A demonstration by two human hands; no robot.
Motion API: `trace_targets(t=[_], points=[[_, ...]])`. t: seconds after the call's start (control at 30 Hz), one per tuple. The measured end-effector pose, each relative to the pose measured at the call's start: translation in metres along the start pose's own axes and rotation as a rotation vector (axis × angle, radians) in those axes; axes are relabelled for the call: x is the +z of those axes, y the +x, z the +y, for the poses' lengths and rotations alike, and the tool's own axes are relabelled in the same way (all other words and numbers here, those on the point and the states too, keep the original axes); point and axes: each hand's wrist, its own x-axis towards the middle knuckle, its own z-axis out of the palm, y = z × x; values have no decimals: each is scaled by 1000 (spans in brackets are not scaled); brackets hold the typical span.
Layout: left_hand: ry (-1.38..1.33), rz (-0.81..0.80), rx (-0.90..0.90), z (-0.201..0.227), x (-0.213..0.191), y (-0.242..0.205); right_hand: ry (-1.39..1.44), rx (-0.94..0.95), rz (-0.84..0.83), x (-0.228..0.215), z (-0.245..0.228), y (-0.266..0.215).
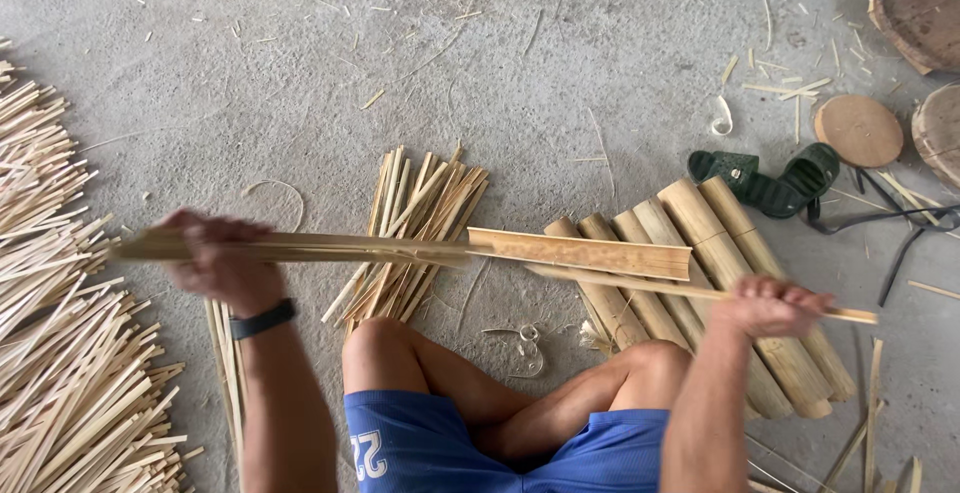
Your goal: The person strips thin layers from a bamboo tube and thin bamboo slats using a knife.
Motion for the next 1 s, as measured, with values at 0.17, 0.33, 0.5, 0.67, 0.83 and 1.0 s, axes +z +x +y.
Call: trace_targets(t=[0.17,0.33,0.5,0.67,0.83,1.0], points=[[260,-56,36,0,-39,23,61,11,-10,-19,-27,39],[-224,-533,-600,-71,23,-73,-33,168,-315,40,42,-92],[329,-1032,-708,-104,80,-182,-451,46,-1023,75,71,-192],[615,-1268,-457,-111,65,-209,-391,267,-1454,63,64,-224],[663,-1176,-353,-135,48,-223,-592,379,-1588,65,58,-217],[1113,-1144,-389,-175,22,-166,-904,205,-881,39,66,-131]])
